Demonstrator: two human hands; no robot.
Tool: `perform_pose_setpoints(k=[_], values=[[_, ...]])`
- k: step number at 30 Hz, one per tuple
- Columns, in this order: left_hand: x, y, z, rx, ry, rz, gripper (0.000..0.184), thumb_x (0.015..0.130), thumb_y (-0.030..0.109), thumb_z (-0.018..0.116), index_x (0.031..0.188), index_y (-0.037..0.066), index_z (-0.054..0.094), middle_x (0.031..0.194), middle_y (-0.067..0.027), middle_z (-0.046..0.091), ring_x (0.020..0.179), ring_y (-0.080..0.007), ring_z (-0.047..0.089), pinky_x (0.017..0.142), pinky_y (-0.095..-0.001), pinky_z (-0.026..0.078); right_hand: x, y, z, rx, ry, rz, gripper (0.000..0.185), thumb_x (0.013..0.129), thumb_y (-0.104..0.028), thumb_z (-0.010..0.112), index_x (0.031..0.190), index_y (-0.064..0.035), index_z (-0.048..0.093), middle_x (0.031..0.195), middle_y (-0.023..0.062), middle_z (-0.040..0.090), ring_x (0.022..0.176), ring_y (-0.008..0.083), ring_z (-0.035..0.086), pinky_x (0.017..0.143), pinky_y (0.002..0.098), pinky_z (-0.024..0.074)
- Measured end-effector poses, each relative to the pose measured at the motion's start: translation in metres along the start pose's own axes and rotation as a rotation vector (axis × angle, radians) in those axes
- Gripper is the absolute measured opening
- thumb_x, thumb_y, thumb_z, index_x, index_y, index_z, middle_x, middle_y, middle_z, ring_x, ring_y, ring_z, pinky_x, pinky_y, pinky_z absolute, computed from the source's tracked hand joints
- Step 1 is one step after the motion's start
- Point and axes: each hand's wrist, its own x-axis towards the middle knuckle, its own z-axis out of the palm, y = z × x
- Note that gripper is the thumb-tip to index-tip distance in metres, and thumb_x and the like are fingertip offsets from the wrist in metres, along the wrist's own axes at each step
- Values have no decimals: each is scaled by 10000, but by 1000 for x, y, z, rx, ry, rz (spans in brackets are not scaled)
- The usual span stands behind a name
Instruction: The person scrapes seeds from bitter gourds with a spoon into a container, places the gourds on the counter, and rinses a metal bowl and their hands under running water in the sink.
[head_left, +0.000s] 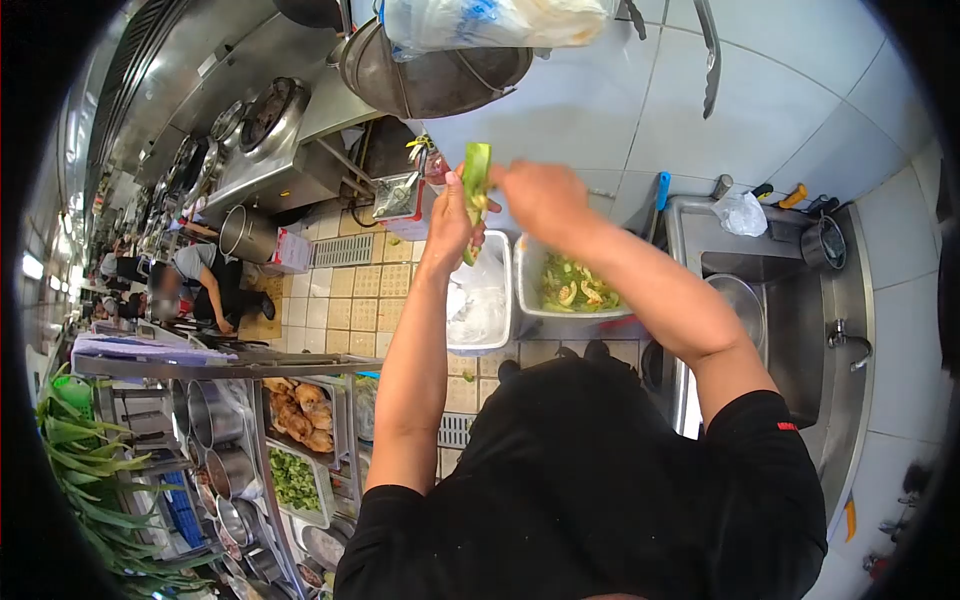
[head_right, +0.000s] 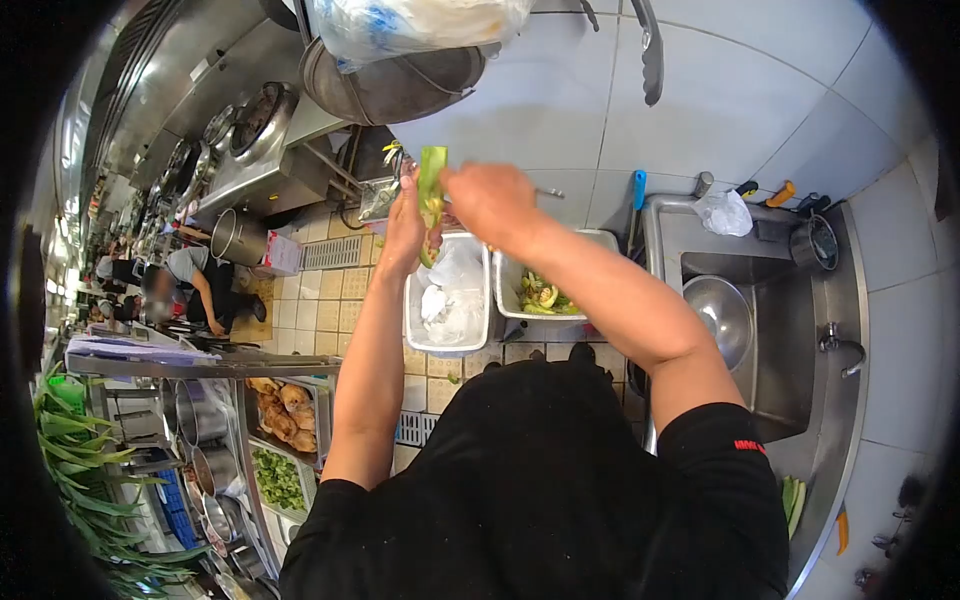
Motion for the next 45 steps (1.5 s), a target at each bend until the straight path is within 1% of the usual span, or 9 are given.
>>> perform_pose_setpoints(k=[3,15,17,18,25,30,37,38,45], values=[[0,6,-1,0,-47,-9,646,1026,573,187,1481,153,372,852,-136,635,455,-88,419,405,-226,380,27,20,-10,-79,102,40,177,868,-123,514,1004,-77,617,858,145,657,752,336,686,623,463,545],[14,21,3,-2,-183,-7,652,1024,578,149,1450,159,410,873,-133,666,462,-114,482,420,-245,429,24,40,1,94,-38,174,276,825,-159,600,1089,-153,682,869,178,680,833,342,674,703,471,524],[12,31,6,-3,-225,-172,660,1019,590,145,1466,164,377,860,-134,670,461,-121,485,442,-252,449,32,60,18,641,51,284,293,869,-146,568,1143,-115,666,822,157,679,671,279,661,588,406,500],[12,35,8,-3,-226,-167,660,1019,590,145,1466,164,377,860,-134,670,461,-121,485,442,-252,449,29,49,3,993,-124,479,338,926,-181,566,1239,-60,605,745,41,605,516,91,513,492,264,437],[-19,17,-9,-203,-328,-142,557,1040,495,307,1470,146,366,963,-117,654,516,-110,509,465,-234,440,8,70,49,1255,131,620,342,932,-138,563,1256,-33,593,723,20,601,513,72,498,489,252,427],[-16,1,-15,-332,-249,-138,469,1040,398,394,1436,149,434,930,-90,637,506,-86,474,442,-209,381,-12,53,39,44,139,313,253,917,-126,495,1123,-85,637,849,143,692,684,308,665,614,436,503],[21,-33,7,412,-10,333,531,1042,449,295,1176,77,650,861,-82,674,827,-207,620,708,-355,478,-14,24,34,65,13,178,280,877,-118,471,1102,-146,636,947,144,686,877,359,656,731,484,496],[31,-36,12,217,-18,98,443,1032,391,353,1203,108,647,777,-45,635,540,-124,465,449,-322,363,-12,23,32,52,-17,174,275,884,-117,473,1105,-150,633,955,136,689,868,353,663,724,487,501],[49,-7,26,294,60,-165,463,950,441,530,1054,19,690,692,-59,609,501,-148,496,438,-322,387,-5,10,22,-42,-135,151,213,921,-162,475,1071,-149,626,936,129,686,846,346,660,694,483,497]])
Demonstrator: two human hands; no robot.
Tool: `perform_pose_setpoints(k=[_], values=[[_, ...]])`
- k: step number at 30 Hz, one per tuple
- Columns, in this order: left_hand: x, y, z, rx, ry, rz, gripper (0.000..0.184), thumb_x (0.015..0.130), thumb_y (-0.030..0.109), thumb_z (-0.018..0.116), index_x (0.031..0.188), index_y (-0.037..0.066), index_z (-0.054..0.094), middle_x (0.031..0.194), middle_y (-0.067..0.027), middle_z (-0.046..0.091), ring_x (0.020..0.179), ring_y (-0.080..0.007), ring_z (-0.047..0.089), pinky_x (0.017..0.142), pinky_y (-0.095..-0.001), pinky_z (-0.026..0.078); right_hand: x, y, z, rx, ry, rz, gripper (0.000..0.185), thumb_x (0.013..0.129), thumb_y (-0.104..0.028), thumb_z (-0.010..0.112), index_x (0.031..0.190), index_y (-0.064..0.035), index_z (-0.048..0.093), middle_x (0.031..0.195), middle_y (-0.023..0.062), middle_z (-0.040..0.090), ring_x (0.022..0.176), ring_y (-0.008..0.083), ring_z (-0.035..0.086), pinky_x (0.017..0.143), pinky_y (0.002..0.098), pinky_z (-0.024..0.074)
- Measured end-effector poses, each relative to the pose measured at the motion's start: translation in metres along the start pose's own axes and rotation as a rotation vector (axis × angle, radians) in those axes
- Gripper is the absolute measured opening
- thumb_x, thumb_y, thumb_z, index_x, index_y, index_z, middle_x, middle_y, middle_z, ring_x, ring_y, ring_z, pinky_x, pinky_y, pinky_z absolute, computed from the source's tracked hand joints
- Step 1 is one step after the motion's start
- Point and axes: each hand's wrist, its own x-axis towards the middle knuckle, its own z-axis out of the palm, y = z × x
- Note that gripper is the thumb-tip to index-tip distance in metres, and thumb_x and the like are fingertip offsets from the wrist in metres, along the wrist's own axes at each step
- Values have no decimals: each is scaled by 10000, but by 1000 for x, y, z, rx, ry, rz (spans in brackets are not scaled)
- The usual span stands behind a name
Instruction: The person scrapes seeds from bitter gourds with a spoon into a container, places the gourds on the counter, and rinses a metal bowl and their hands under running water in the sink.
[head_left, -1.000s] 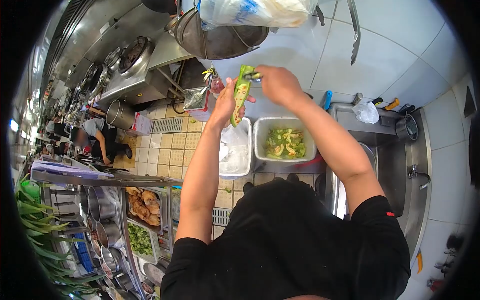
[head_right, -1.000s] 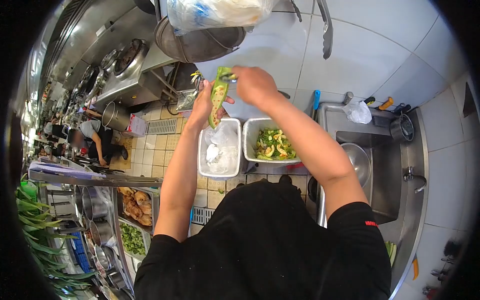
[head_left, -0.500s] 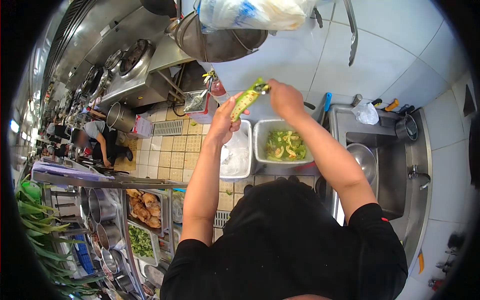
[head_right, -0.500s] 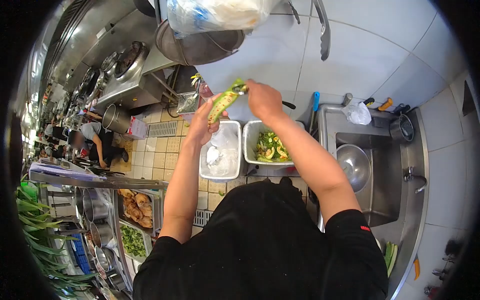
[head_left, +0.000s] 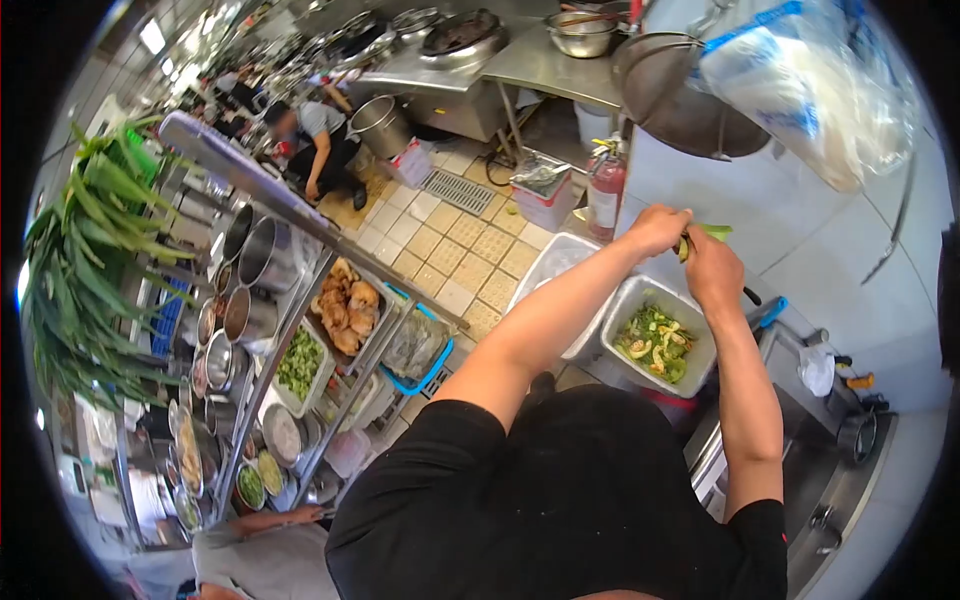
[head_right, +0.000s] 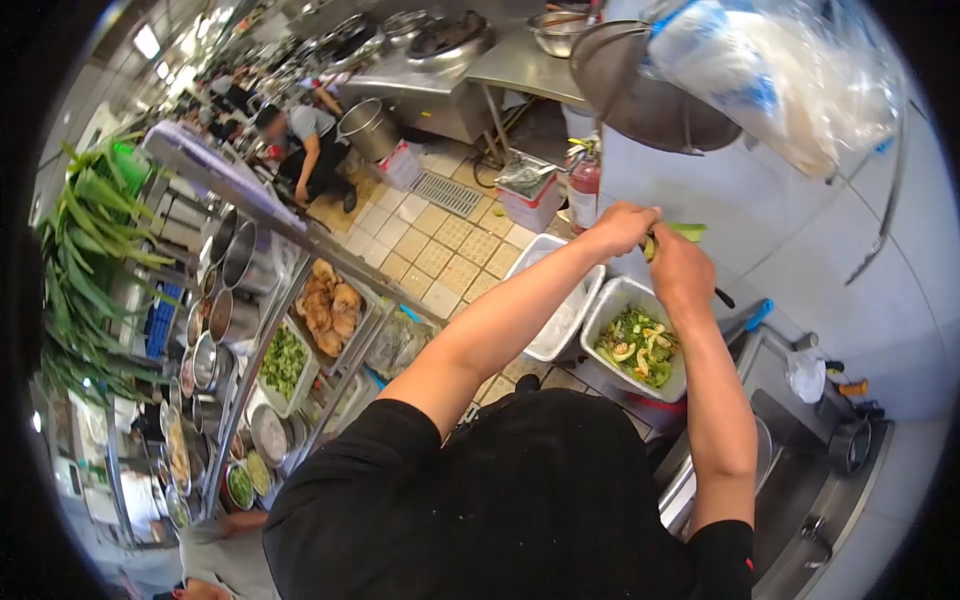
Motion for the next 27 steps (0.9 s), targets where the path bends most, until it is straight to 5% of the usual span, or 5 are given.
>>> perform_pose_setpoints(k=[4,8,10,14,27], values=[[4,3,-2,-9,-14,-101,444,917,395,600,1048,-23,668,821,-116,657,636,-200,613,516,-330,495,3,0,14,41,18,54,187,930,-207,486,1030,-142,630,927,133,686,851,358,651,699,484,489],[2,5,9,-530,61,-153,357,900,287,623,1031,-45,635,933,-173,656,729,-312,657,598,-457,567,2,2,20,103,95,12,216,923,-174,450,1048,-133,621,942,141,685,871,366,651,720,484,495],[10,3,10,-484,-48,-196,417,896,295,649,1161,-23,601,1056,-168,662,902,-289,669,767,-440,561,7,18,38,31,14,38,231,910,-161,443,1061,-128,616,957,133,688,892,367,655,732,486,499],[39,-5,28,-610,-53,-244,322,930,265,611,1107,-3,606,984,-144,662,819,-268,662,679,-412,549,4,20,26,52,-21,82,204,897,-175,455,1000,-137,627,948,130,685,887,355,653,718,487,492],[41,-25,56,-780,-336,-332,347,967,316,585,1167,33,573,1054,-133,635,892,-252,647,766,-395,554,-19,73,15,-88,21,227,148,881,-168,517,961,-109,627,801,122,661,779,334,679,657,470,531]])
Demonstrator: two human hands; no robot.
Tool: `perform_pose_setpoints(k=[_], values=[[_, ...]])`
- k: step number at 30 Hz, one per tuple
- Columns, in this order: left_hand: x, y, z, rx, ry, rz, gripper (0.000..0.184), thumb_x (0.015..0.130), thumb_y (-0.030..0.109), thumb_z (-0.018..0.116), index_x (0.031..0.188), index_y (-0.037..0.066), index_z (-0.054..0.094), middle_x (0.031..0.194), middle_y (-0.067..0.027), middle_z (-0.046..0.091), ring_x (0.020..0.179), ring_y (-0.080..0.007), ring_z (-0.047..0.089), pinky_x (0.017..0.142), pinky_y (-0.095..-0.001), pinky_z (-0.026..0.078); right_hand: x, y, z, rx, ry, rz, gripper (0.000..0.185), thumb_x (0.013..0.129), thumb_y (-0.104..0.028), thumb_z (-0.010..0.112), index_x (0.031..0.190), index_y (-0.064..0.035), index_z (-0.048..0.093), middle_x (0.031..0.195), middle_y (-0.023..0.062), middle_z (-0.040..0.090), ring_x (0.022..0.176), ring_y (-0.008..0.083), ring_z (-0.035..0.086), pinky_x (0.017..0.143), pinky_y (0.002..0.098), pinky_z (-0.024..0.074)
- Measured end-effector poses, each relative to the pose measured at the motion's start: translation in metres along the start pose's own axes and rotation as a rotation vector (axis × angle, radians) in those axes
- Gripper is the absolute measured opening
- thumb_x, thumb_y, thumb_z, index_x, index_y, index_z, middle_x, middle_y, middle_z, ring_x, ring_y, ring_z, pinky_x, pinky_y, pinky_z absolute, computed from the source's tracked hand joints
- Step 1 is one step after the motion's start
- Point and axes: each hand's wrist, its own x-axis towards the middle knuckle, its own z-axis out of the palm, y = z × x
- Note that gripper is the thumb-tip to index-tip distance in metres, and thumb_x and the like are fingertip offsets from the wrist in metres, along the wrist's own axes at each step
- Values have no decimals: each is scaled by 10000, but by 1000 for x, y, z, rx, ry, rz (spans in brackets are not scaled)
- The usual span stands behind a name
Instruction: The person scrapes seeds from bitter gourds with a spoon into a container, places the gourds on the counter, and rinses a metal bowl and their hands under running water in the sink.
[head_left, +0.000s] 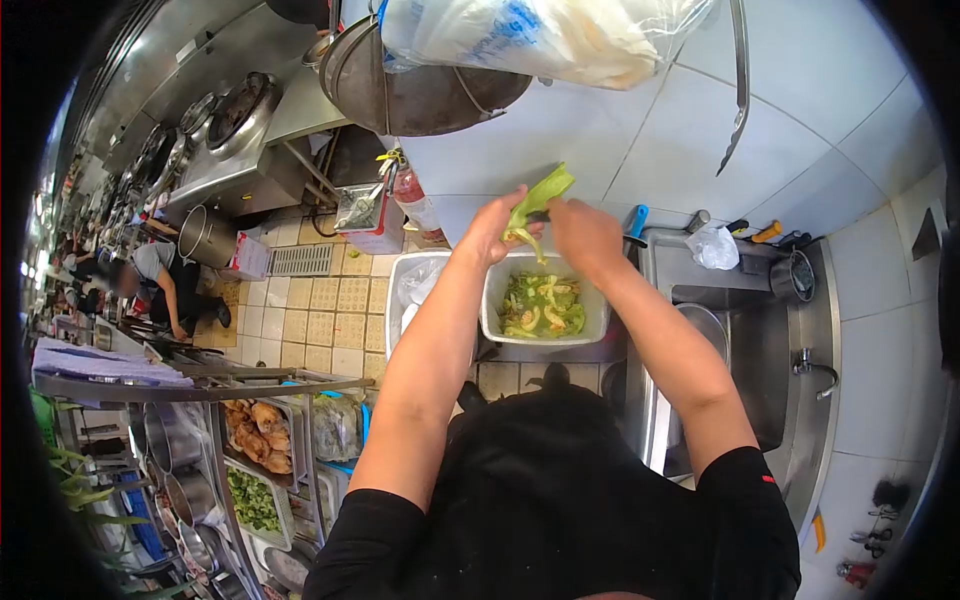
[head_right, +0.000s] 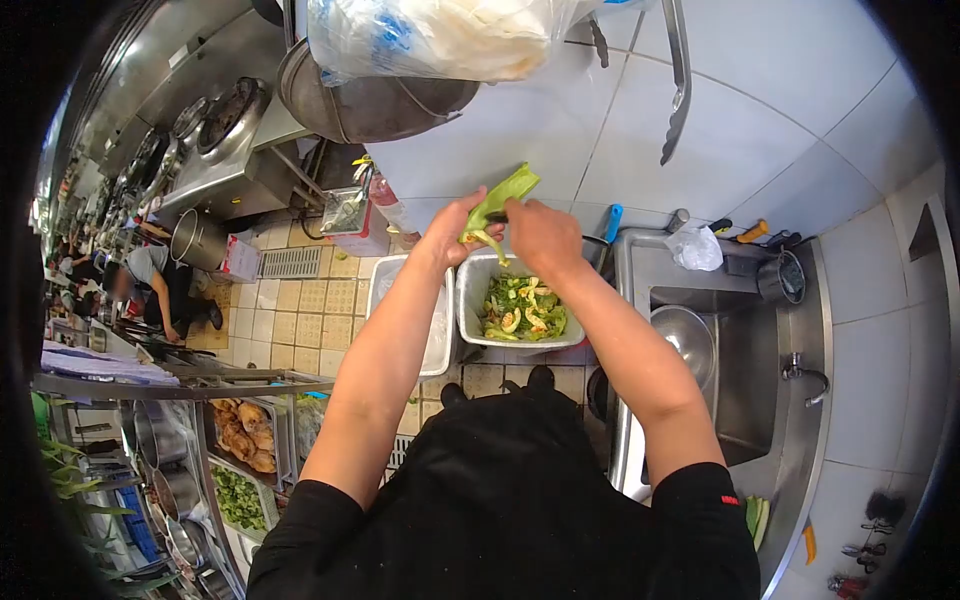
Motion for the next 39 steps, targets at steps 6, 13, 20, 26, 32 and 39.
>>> perform_pose_setpoints(k=[6,13,20,26,32,39], values=[[7,-3,7,48,9,-14,367,948,330,614,1149,27,565,1055,-134,620,850,-251,645,761,-401,553,6,-11,12,-24,-28,-81,158,868,-187,538,958,-107,640,817,125,668,781,326,679,650,473,522],[32,-1,13,133,179,29,324,936,308,625,1091,25,596,885,-104,648,731,-232,633,596,-403,520,0,-24,18,70,-120,-64,191,896,-232,513,950,-107,647,879,104,686,803,335,668,670,479,510],[43,-11,25,126,169,-5,306,957,287,600,1090,11,605,828,-124,652,666,-243,629,637,-418,495,-13,-5,23,61,-51,-67,207,942,-216,461,944,-92,627,870,122,671,805,355,662,677,491,510],[49,-7,14,275,47,-102,347,998,371,511,1126,62,604,909,-94,654,801,-214,640,809,-434,476,-24,16,18,-8,2,61,196,951,-187,431,978,-118,613,855,147,665,795,369,668,662,496,525],[33,6,17,282,0,-213,367,1022,418,435,1176,128,598,1002,-61,631,1009,-225,620,986,-503,403,2,56,12,-76,97,111,189,915,-169,477,1004,-110,632,845,138,672,776,356,677,654,482,533],[27,-28,36,216,117,27,362,1023,334,408,1211,55,542,1089,-138,630,1028,-293,615,910,-529,485,-2,8,20,-116,5,-104,154,875,-145,520,952,-94,644,867,145,690,789,335,688,642,464,533]])
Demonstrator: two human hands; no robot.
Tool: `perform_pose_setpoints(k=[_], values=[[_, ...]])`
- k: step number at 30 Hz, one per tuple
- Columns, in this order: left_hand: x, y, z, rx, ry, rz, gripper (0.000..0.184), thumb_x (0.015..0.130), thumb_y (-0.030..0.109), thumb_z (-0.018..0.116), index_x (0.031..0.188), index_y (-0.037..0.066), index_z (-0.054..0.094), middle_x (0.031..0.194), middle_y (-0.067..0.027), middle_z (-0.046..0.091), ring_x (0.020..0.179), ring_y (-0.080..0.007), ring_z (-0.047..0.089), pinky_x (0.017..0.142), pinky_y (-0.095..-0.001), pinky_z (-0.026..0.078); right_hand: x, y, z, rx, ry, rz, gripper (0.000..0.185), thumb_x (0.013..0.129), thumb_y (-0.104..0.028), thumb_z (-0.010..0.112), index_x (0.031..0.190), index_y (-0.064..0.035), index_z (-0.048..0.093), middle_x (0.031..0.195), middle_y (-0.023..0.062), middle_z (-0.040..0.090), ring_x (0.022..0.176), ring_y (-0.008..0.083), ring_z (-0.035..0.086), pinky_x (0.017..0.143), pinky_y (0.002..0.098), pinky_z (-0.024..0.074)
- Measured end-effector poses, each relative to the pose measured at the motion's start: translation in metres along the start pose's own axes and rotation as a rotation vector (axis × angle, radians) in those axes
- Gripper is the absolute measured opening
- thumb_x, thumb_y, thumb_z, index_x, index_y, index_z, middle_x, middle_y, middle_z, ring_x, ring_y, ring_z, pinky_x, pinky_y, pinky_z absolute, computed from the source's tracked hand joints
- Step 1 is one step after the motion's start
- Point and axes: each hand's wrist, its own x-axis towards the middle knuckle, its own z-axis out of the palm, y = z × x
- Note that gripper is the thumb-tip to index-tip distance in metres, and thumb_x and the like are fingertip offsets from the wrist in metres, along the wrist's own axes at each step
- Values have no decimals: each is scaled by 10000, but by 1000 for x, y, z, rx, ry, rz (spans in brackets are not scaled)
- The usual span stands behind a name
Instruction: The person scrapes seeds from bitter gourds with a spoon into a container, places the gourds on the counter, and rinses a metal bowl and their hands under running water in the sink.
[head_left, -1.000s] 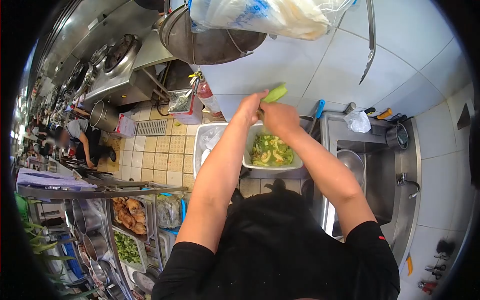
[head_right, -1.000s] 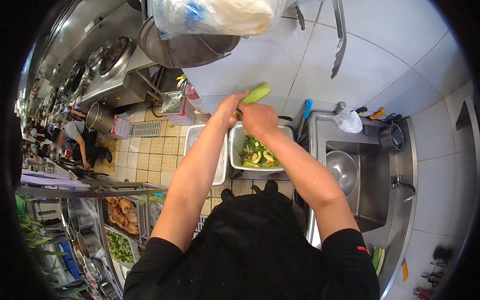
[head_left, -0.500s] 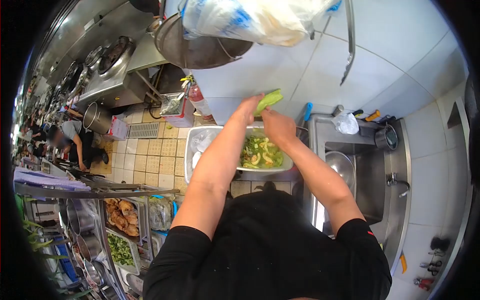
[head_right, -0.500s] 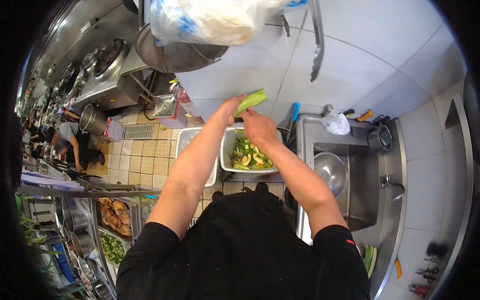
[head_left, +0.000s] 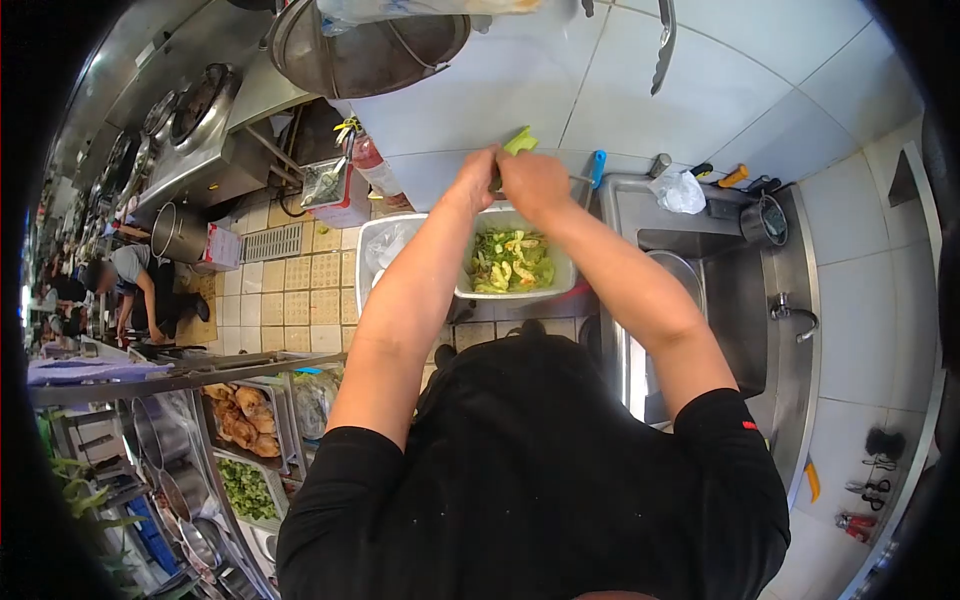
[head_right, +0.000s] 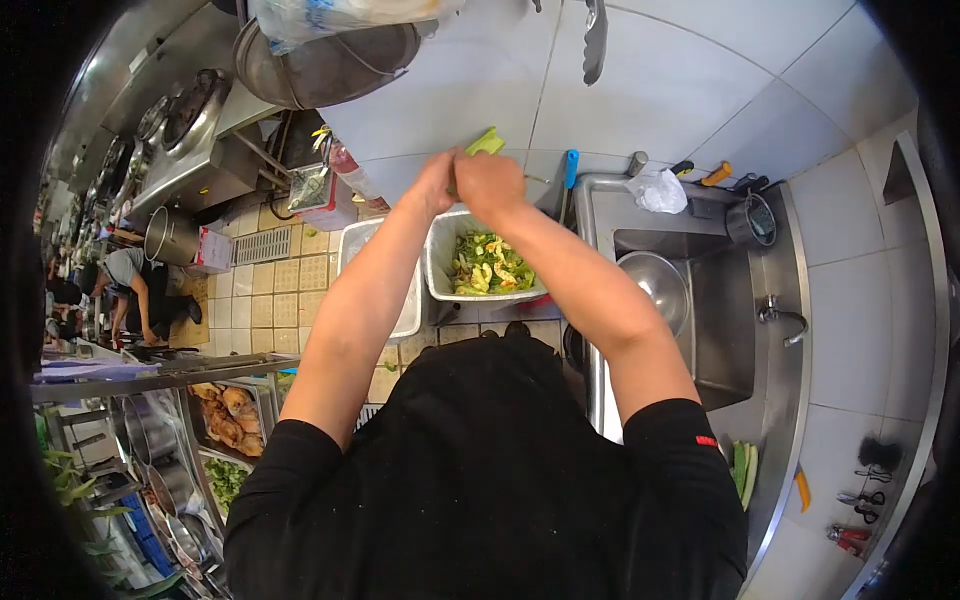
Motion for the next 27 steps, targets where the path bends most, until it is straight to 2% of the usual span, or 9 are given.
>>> perform_pose_setpoints(k=[6,10,12,16,19,20,21,23,27], values=[[11,-25,-23,-232,-30,-57,349,1022,326,417,1137,21,540,1071,-151,632,1019,-281,620,856,-435,514,-22,-15,-8,57,-113,-104,153,886,-130,506,913,-100,653,833,127,692,777,325,686,631,471,523],[3,-17,-35,-190,20,-28,356,1017,367,424,1189,75,533,1022,-126,629,953,-264,628,829,-510,510,-37,-15,-1,139,-106,-36,170,863,-190,558,947,-94,670,876,136,699,835,333,687,687,455,538],[-27,5,-40,-96,-3,-81,393,1014,388,443,1247,81,523,1082,-121,635,1044,-255,628,996,-562,401,-34,-4,-7,201,-34,179,224,904,-282,539,939,-105,671,890,126,700,846,336,682,702,466,531],[-30,-7,-86,-76,-81,2,417,997,406,466,1316,139,499,1258,-95,558,1210,-229,555,1022,-539,359,-35,41,12,318,-271,513,854,694,-815,589,1132,-87,678,1063,157,697,1007,315,667,838,441,522],[-36,-8,-97,-157,52,-66,461,974,410,494,1340,130,491,1238,-93,567,1216,-237,538,1070,-558,317,-49,54,43,733,-210,793,1141,581,-856,641,1267,52,548,1246,248,597,1156,388,585,987,454,460],[-33,-12,-102,-153,64,-39,457,967,405,509,1323,119,508,1200,-87,573,1168,-233,549,1063,-543,329,-42,47,100,668,60,929,1085,595,-805,679,1240,59,559,1228,250,606,1136,377,596,974,445,472],[-32,-17,-105,-147,41,-18,456,972,412,510,1309,106,518,1178,-82,576,1129,-232,556,1052,-534,335,-63,51,55,946,-123,858,998,592,-746,726,1162,65,608,1150,243,644,1056,343,640,893,425,520],[-46,-25,-95,-151,-39,0,447,1004,369,471,1350,87,475,1194,-77,572,1205,-224,519,1043,-520,345,-71,31,81,1106,-59,973,589,645,-503,830,875,23,698,857,156,706,743,249,680,628,364,549],[-63,-60,-31,58,-259,14,447,1021,290,448,1405,66,406,1271,-84,545,1264,-224,484,1030,-470,382,-129,14,58,1579,9,957,376,691,-433,820,714,-83,686,652,15,674,426,120,497,355,333,344]])
